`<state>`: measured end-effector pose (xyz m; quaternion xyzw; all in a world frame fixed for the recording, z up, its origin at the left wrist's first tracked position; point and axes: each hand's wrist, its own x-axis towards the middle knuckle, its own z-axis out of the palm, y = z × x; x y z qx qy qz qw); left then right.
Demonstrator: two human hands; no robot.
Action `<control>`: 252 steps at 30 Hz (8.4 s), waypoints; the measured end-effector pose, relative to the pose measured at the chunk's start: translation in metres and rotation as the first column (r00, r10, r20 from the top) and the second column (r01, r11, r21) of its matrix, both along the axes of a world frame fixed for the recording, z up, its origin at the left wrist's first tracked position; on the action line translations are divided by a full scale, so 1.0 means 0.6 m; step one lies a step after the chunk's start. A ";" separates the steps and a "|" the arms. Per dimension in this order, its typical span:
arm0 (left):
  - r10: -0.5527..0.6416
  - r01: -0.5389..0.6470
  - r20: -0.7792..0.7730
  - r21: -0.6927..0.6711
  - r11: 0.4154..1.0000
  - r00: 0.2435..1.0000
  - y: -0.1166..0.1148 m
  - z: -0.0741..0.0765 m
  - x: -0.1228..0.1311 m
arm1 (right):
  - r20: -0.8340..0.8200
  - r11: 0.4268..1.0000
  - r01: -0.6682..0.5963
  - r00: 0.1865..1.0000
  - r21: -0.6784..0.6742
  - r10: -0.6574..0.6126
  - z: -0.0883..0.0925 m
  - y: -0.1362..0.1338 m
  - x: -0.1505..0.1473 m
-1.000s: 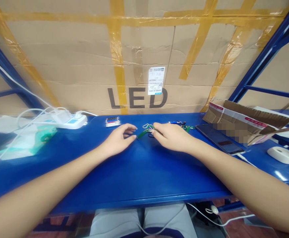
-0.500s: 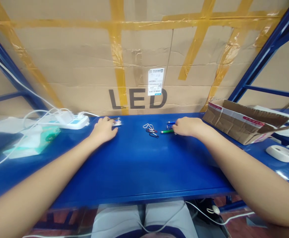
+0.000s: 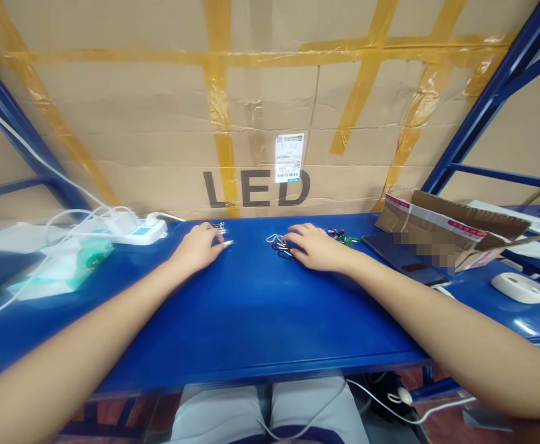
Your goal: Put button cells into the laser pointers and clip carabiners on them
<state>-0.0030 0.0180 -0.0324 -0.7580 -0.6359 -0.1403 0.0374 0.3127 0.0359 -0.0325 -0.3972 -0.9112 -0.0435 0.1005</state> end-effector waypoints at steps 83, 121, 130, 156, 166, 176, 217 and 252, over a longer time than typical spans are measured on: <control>0.053 0.677 0.935 -0.293 0.675 0.352 -0.106 0.002 0.130 | -0.051 0.936 -0.312 0.950 -0.161 0.308 0.034 -0.086 -0.046; 0.187 0.837 0.939 -0.342 0.426 0.288 -0.123 0.013 0.132 | 0.093 0.995 -0.100 0.991 -0.017 0.102 0.046 -0.111 -0.059; 0.241 0.834 0.951 -0.290 0.469 0.195 -0.121 0.001 0.138 | 0.085 0.993 -0.113 0.990 -0.026 0.115 0.044 -0.106 -0.060; -0.233 0.191 0.322 0.158 0.969 0.917 -0.001 -0.009 0.019 | -0.185 0.968 0.176 0.960 -0.181 -0.209 0.061 -0.040 -0.016; -0.047 0.023 0.172 0.135 0.991 0.984 0.021 -0.003 -0.009 | -0.206 0.815 0.318 0.864 -0.484 -0.460 0.064 0.004 0.020; 0.049 -0.060 0.106 0.103 0.993 0.993 0.022 -0.013 -0.020 | -0.156 0.824 0.402 0.856 -0.400 -0.493 0.056 0.023 0.030; 0.137 -0.134 -0.068 0.052 0.990 0.988 0.004 -0.004 -0.010 | -0.188 0.785 0.380 0.833 -0.489 -0.520 0.076 0.007 0.030; -0.149 0.171 0.261 -0.063 0.983 0.954 -0.022 -0.008 0.045 | -0.044 0.998 -0.029 0.999 -0.059 0.027 0.000 0.002 -0.010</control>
